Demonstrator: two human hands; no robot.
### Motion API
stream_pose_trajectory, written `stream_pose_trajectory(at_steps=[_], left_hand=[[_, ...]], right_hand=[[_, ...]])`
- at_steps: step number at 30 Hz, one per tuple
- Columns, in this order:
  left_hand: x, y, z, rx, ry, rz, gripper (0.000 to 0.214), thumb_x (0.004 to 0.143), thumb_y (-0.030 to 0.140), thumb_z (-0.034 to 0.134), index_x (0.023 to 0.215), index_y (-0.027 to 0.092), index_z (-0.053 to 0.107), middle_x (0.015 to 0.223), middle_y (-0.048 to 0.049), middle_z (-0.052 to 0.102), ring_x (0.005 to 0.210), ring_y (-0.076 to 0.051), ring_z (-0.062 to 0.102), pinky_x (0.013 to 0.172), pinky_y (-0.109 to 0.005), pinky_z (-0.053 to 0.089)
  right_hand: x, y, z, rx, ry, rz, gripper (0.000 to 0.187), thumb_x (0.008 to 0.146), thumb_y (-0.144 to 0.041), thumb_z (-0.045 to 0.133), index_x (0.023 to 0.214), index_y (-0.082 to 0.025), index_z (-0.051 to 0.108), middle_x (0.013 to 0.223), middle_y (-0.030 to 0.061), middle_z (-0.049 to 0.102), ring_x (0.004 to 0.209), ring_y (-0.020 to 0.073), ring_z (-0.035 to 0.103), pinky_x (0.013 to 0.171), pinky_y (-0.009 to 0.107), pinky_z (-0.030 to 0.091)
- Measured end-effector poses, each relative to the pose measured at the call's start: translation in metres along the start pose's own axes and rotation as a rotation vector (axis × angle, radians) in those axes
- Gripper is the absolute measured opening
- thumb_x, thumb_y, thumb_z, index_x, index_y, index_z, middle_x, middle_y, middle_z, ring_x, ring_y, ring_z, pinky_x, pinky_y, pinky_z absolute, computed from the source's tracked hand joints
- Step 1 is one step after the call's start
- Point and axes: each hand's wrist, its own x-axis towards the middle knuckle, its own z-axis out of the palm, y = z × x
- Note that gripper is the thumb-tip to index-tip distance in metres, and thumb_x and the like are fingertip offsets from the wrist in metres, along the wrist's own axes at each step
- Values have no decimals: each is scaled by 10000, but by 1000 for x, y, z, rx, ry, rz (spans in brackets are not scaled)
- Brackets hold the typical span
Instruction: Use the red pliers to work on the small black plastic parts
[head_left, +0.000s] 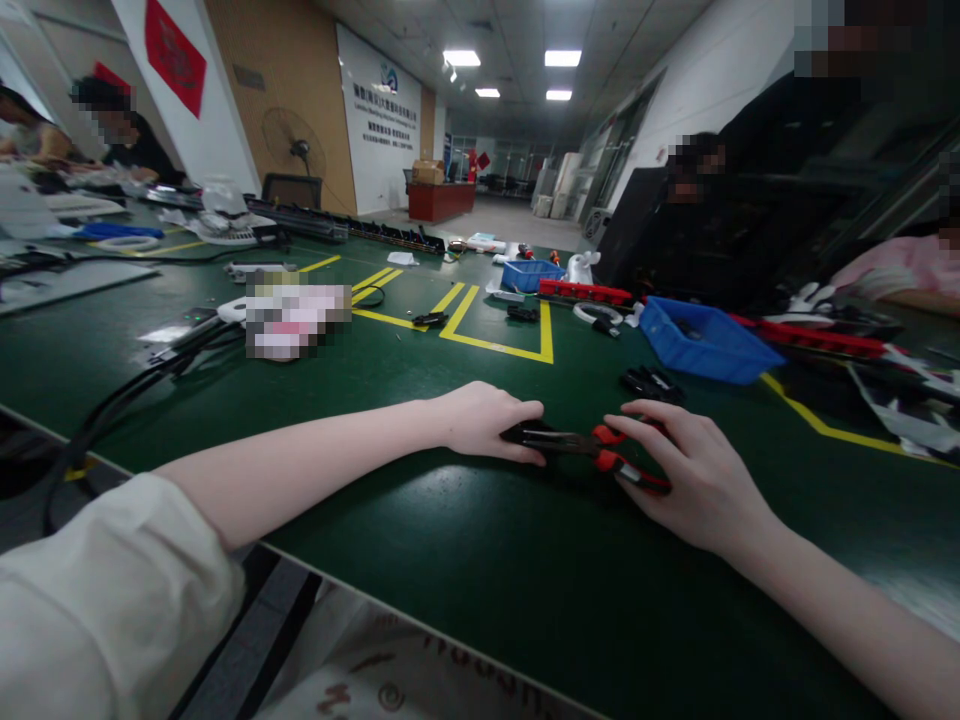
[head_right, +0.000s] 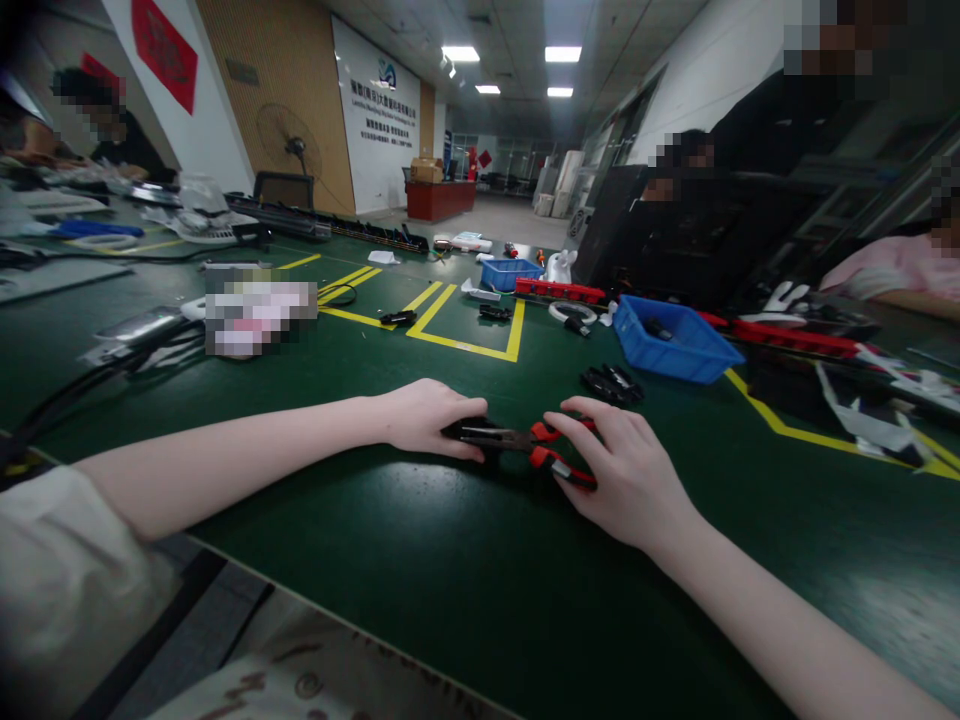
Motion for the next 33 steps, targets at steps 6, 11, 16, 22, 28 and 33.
stream_pose_trajectory(at_steps=[6, 11, 16, 22, 28, 33], left_hand=[[0, 1, -2, 1, -14, -2, 452, 986, 652, 574, 1087, 212, 573, 877, -38, 734, 756, -219, 712, 568, -265, 357], [0, 2, -2, 12, -9, -18, 441, 978, 646, 588, 1068, 214, 579, 859, -42, 731, 745, -231, 711, 560, -277, 352], [0, 2, -2, 5, -11, -12, 437, 972, 641, 603, 1080, 219, 575, 887, -42, 740, 771, -230, 721, 573, -274, 358], [0, 0, -1, -5, -16, -11, 441, 974, 641, 600, 1095, 218, 577, 897, -40, 748, 772, -221, 718, 581, -262, 362], [0, 1, -2, 7, -29, -18, 444, 976, 642, 595, 1108, 219, 573, 925, -46, 756, 806, -227, 728, 591, -269, 362], [0, 2, -3, 10, -33, -24, 443, 974, 638, 602, 1100, 215, 571, 926, -46, 756, 801, -230, 728, 584, -272, 348]], right_hand=[[0, -2, -2, -46, 4, -33, 535, 911, -251, 647, 1434, -223, 538, 1352, 182, 609, 1194, 350, 638, 903, 477, 547], [-1, -1, -1, -31, 23, -4, 576, 900, -263, 660, 1460, -244, 527, 1364, 174, 614, 1202, 361, 639, 913, 493, 546], [-1, -2, 0, -32, 16, 25, 592, 899, -263, 652, 1474, -260, 513, 1378, 172, 612, 1202, 373, 637, 907, 515, 548], [0, -1, 1, -68, 27, 10, 499, 913, -261, 637, 1402, -212, 548, 1354, 189, 606, 1185, 361, 642, 889, 488, 544], [1, -1, 0, -80, 20, -46, 463, 939, -264, 607, 1392, -217, 524, 1317, 174, 629, 1179, 343, 649, 883, 474, 541], [2, -1, -1, -89, 28, -71, 427, 945, -255, 596, 1359, -164, 539, 1288, 199, 639, 1160, 347, 650, 872, 470, 539]])
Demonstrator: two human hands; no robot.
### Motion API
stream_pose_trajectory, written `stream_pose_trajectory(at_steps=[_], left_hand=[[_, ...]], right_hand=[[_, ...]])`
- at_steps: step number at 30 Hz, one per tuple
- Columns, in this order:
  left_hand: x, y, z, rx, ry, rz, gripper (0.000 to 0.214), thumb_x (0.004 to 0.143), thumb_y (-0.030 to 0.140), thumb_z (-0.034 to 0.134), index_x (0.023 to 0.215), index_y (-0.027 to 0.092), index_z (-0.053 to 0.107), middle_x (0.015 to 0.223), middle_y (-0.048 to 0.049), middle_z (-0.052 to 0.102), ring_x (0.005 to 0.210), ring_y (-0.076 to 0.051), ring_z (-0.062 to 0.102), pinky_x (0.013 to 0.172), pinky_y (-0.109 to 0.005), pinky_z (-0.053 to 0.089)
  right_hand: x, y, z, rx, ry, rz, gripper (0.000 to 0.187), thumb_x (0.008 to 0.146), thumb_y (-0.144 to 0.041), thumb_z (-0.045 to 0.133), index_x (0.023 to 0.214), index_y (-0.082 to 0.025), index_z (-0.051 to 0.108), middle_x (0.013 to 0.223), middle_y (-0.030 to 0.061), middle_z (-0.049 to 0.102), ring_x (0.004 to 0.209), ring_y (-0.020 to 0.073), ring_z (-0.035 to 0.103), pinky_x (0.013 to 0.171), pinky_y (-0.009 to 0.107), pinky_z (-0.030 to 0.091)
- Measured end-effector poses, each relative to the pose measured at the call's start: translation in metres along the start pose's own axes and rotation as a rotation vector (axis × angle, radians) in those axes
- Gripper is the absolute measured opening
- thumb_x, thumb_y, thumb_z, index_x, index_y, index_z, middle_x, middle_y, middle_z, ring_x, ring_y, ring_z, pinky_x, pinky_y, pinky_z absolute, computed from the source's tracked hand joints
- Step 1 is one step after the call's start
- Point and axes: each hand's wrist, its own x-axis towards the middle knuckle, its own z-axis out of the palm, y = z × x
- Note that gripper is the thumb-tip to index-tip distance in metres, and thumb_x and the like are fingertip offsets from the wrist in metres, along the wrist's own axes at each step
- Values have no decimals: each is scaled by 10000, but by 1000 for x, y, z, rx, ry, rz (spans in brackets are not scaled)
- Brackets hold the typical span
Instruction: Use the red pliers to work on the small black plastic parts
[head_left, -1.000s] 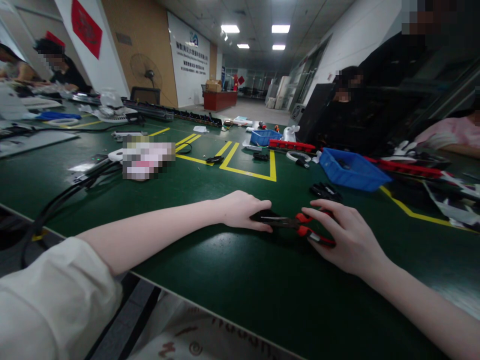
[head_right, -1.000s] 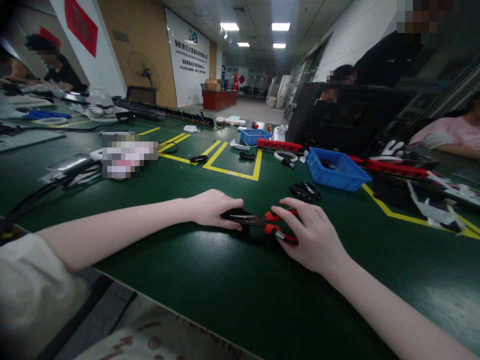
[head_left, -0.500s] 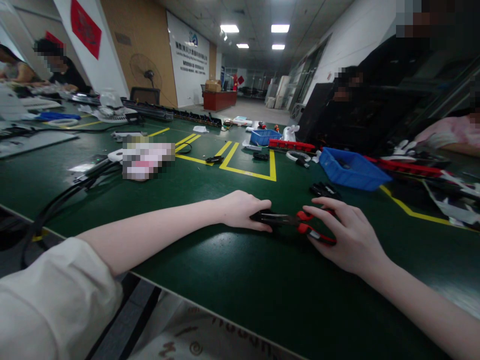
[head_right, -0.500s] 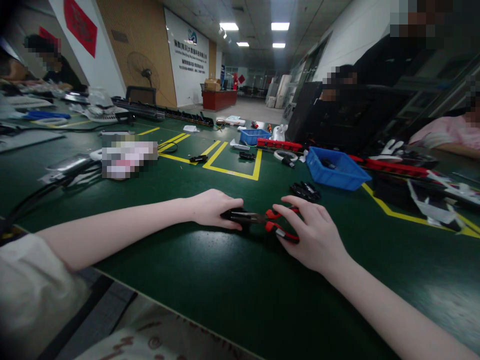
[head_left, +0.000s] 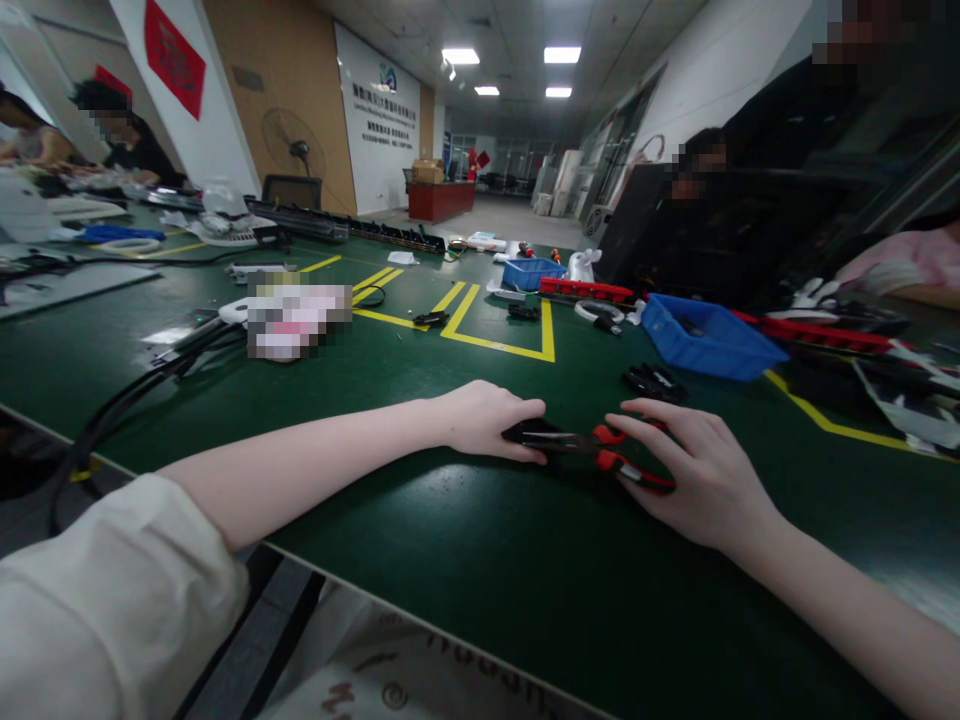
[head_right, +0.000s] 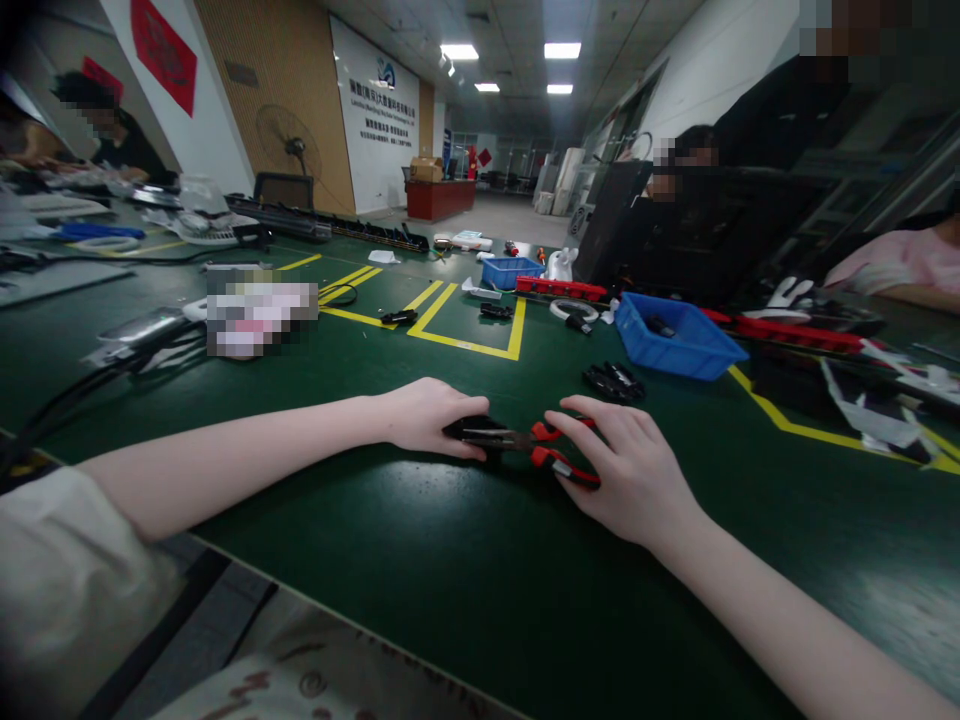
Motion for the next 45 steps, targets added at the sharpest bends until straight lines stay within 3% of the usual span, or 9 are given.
stream_pose_trajectory(at_steps=[9, 22, 37, 45], left_hand=[[0, -1, 1, -4, -1, 12, 445, 976, 639, 599, 1099, 213, 568, 918, -45, 753, 783, -221, 717, 569, -264, 338], [0, -1, 1, -19, 4, 15, 439, 974, 627, 610, 1108, 212, 571, 912, -41, 755, 763, -215, 715, 576, -263, 350], [0, -3, 3, -12, 22, 12, 432, 968, 629, 614, 1096, 218, 581, 919, -44, 762, 788, -221, 726, 592, -267, 353], [0, 1, 1, 7, -4, -16, 457, 972, 649, 592, 1107, 212, 598, 910, -47, 760, 789, -225, 726, 589, -268, 364]], right_hand=[[1, 3, 4, 120, -17, 10, 396, 909, -245, 632, 1294, -164, 584, 1128, 150, 691, 997, 290, 687, 822, 429, 575], [0, 1, 1, 267, -116, 56, 364, 889, -233, 629, 1247, -188, 587, 1102, 123, 696, 890, 242, 723, 736, 357, 628], [10, -11, -4, 195, -76, 21, 328, 965, -368, 612, 1223, -165, 595, 1055, 126, 689, 812, 214, 705, 682, 322, 605], [9, 0, -7, 182, -61, -36, 315, 960, -336, 607, 1221, -160, 597, 1052, 130, 691, 824, 217, 704, 680, 322, 603]])
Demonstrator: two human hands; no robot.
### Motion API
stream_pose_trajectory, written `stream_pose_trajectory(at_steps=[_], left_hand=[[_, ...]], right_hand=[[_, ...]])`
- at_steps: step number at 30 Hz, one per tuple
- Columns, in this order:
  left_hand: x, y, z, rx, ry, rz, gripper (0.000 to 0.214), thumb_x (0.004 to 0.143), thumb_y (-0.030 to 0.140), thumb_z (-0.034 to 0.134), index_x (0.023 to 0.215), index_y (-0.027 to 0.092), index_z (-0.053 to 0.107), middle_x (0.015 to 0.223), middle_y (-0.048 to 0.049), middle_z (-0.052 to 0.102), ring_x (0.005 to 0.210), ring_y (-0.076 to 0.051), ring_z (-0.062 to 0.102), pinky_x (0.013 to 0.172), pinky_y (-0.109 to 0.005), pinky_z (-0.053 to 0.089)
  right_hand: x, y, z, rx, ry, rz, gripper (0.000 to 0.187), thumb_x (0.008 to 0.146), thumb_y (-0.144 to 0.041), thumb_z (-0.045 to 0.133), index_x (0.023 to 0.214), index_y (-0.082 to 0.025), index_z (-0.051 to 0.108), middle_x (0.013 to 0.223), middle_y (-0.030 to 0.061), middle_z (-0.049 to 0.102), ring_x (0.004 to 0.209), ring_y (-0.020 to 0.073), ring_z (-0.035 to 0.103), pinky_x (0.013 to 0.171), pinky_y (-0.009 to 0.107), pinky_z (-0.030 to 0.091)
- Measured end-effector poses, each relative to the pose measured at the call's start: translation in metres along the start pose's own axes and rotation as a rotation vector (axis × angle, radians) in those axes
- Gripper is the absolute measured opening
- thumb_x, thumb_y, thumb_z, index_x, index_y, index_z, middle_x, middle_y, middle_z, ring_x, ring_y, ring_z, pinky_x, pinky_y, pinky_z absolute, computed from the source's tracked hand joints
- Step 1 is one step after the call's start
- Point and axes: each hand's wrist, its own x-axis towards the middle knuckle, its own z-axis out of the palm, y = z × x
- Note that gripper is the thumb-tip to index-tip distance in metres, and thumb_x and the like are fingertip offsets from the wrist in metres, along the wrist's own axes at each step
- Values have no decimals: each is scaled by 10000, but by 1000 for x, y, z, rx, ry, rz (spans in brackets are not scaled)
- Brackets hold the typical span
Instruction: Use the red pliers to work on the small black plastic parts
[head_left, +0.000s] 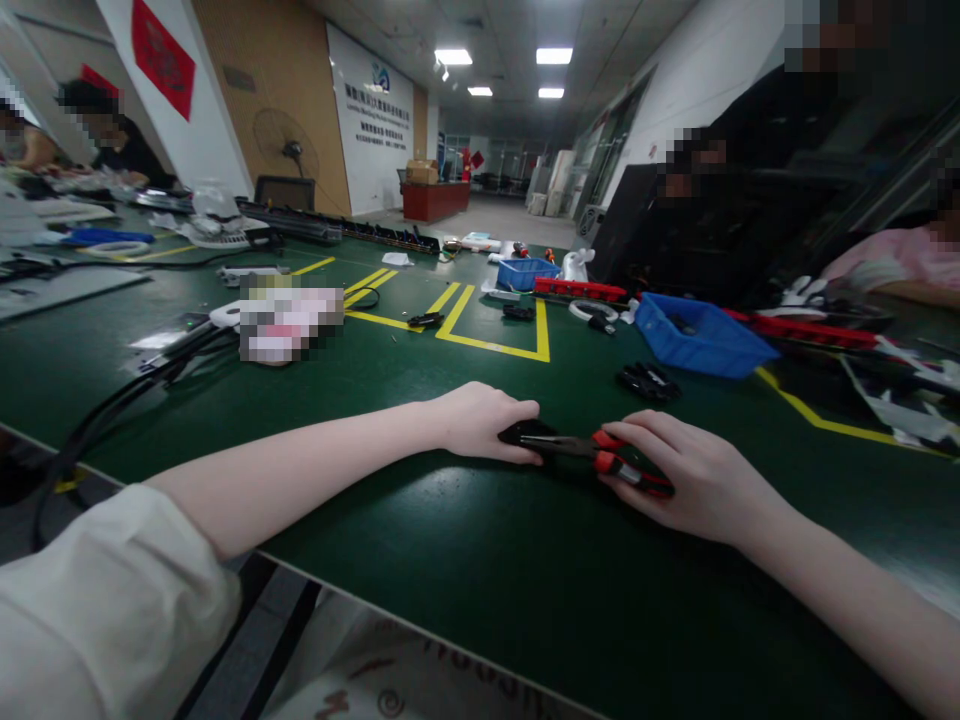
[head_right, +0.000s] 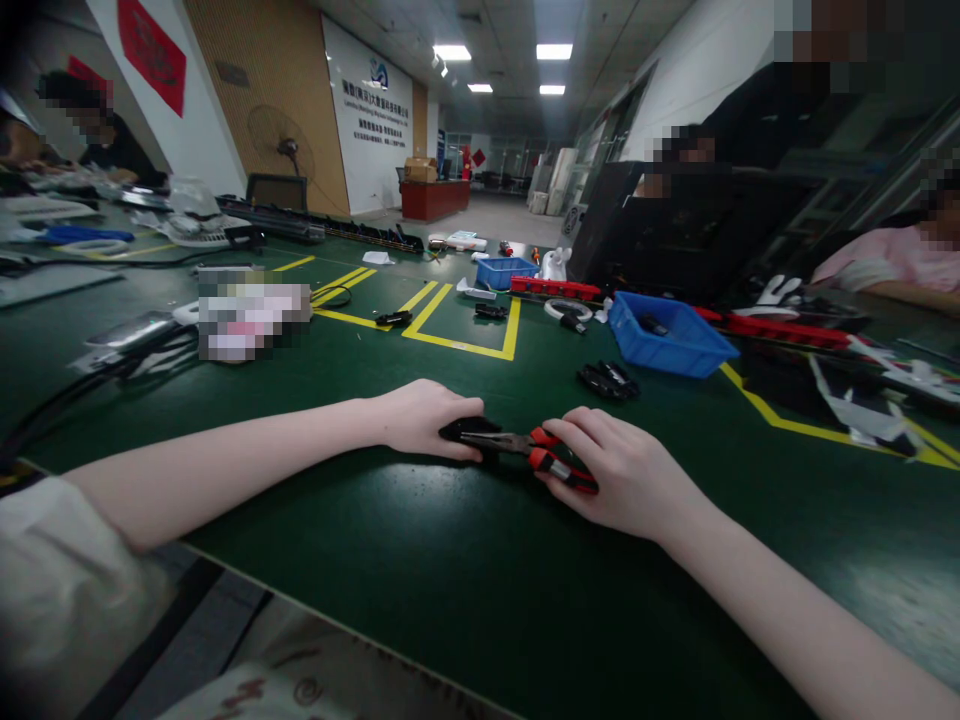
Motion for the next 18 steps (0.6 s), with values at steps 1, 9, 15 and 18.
stream_pose_trajectory(at_steps=[1, 9, 15, 18], left_hand=[[0, 0, 0, 2, -2, -1, 459, 973, 650, 589, 1107, 211, 599, 911, -47, 759, 790, -224, 727, 588, -269, 362], [0, 0, 0, -9, 4, 10, 447, 969, 636, 603, 1096, 207, 601, 905, -47, 754, 773, -218, 718, 579, -267, 357], [0, -1, 1, -18, 23, 18, 442, 974, 633, 593, 1083, 205, 606, 859, -40, 739, 740, -217, 709, 571, -268, 364], [-1, -1, 1, -15, 25, 21, 441, 971, 631, 599, 1082, 204, 608, 874, -44, 744, 753, -216, 715, 580, -265, 371]], right_hand=[[-1, 1, 0, 6, -1, 5, 317, 958, -339, 611, 1222, -164, 598, 1055, 128, 693, 828, 217, 706, 683, 322, 604], [-2, -2, 3, 134, -58, 121, 309, 934, -345, 642, 1209, -206, 621, 1057, 104, 709, 828, 215, 716, 691, 329, 600], [-4, 0, 5, 107, -41, 121, 379, 914, -371, 670, 1256, -211, 634, 1109, 119, 724, 922, 258, 724, 767, 391, 611], [-4, 0, 6, 52, -10, 92, 402, 919, -367, 662, 1280, -194, 625, 1132, 139, 722, 954, 280, 717, 790, 417, 604]])
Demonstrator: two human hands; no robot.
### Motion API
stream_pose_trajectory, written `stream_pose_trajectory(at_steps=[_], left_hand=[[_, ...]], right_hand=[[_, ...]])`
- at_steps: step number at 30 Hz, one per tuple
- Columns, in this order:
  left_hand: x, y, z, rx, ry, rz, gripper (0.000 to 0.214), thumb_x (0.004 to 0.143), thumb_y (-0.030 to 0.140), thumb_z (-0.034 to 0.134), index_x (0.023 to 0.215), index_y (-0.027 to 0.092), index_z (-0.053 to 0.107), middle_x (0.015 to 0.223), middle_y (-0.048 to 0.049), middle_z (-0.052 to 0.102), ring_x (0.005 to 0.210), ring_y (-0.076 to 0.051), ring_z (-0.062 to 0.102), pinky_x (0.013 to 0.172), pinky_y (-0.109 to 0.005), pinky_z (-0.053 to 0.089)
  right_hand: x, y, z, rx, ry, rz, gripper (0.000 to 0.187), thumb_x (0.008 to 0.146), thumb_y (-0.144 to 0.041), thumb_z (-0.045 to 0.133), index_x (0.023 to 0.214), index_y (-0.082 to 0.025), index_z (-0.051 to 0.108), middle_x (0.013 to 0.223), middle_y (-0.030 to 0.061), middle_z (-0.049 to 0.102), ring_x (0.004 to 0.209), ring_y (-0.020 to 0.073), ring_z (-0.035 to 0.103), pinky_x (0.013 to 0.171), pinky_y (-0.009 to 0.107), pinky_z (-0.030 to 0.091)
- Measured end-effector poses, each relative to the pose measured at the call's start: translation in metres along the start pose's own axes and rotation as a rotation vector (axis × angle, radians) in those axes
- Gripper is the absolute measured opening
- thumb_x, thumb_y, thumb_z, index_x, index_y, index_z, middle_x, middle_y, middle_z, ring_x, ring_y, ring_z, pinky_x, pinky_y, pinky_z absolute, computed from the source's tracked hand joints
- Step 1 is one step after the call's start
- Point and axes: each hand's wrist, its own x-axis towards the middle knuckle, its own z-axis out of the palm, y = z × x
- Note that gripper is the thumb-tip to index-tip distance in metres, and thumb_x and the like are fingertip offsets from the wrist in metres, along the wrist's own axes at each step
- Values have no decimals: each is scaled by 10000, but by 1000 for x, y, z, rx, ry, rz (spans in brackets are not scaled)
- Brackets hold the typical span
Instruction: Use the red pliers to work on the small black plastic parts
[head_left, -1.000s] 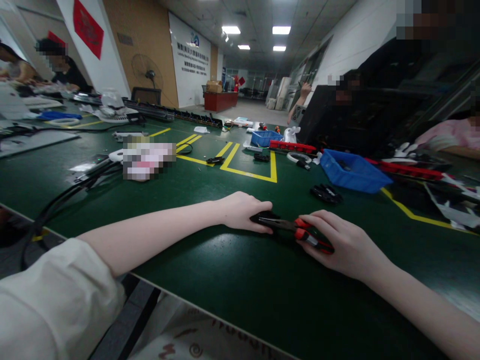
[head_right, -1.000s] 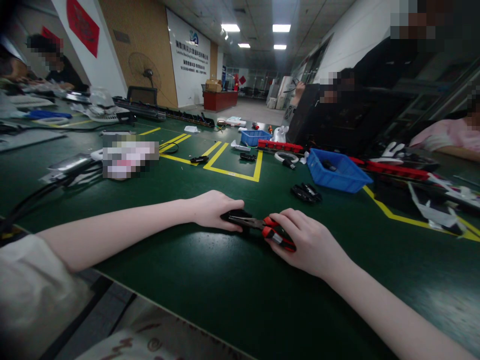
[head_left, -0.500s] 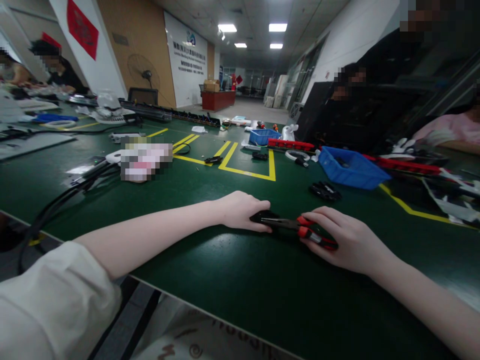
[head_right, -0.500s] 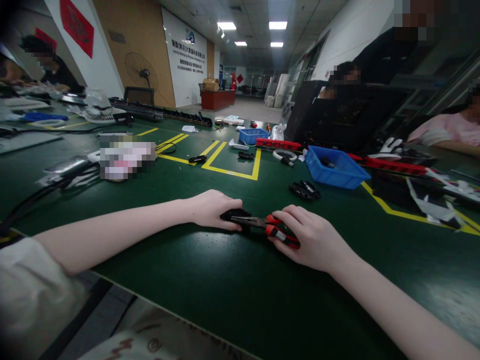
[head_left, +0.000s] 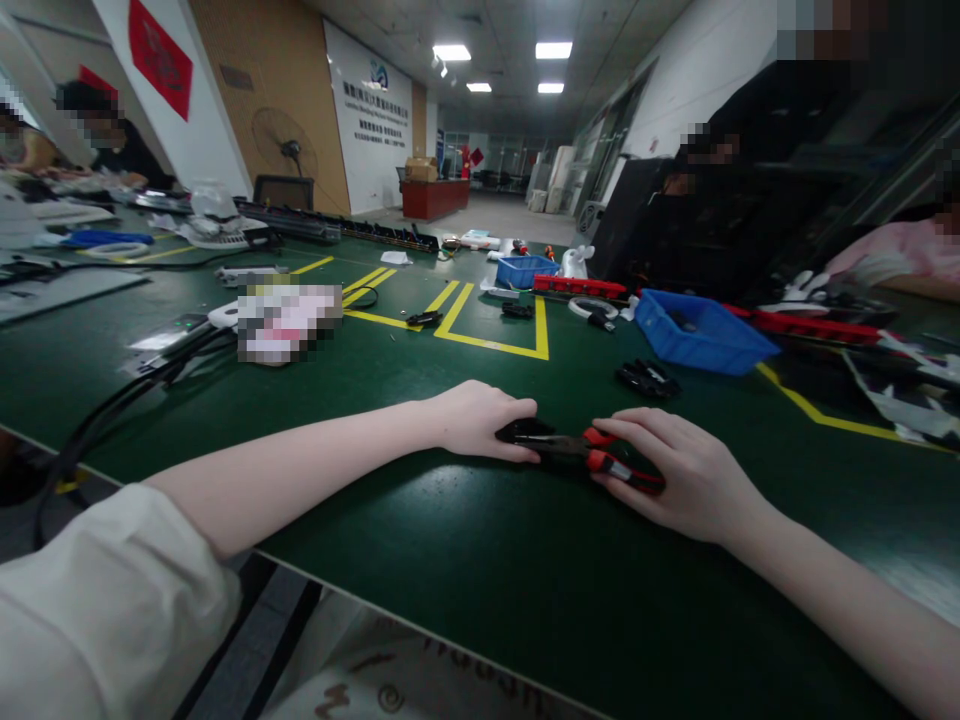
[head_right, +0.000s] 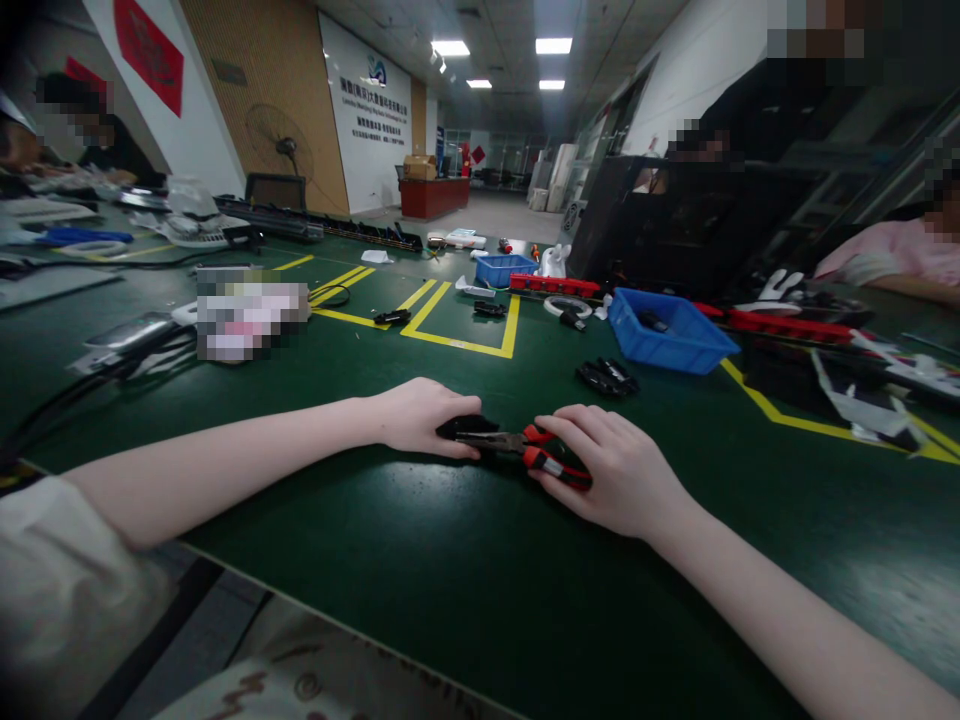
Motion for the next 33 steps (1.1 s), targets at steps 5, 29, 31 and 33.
stream_pose_trajectory(at_steps=[5, 29, 31, 33], left_hand=[[0, 0, 0, -15, 8, 2, 425, 972, 621, 608, 1067, 208, 607, 880, -43, 750, 759, -220, 723, 589, -268, 378], [0, -1, 0, -4, 6, 14, 439, 977, 631, 596, 1070, 202, 594, 857, -40, 735, 737, -215, 707, 583, -270, 363], [0, -2, 1, -3, 11, 20, 437, 978, 631, 591, 1073, 204, 593, 858, -41, 735, 736, -218, 706, 581, -274, 364], [0, -2, 1, -4, 17, 25, 437, 980, 633, 586, 1073, 206, 591, 853, -39, 733, 731, -220, 705, 579, -276, 365]], right_hand=[[0, 0, 1, -63, 46, -23, 414, 937, -377, 645, 1303, -189, 599, 1137, 144, 714, 968, 284, 713, 788, 418, 590], [-5, 7, 3, 45, 22, 85, 436, 924, -361, 690, 1330, -231, 596, 1193, 134, 707, 1031, 284, 717, 834, 438, 616], [-5, 7, 4, 47, 13, 83, 438, 923, -359, 689, 1332, -232, 598, 1196, 135, 709, 1036, 288, 717, 838, 443, 617], [-5, 7, 4, 50, 12, 82, 440, 922, -360, 689, 1333, -232, 600, 1200, 135, 709, 1042, 288, 717, 847, 443, 617]])
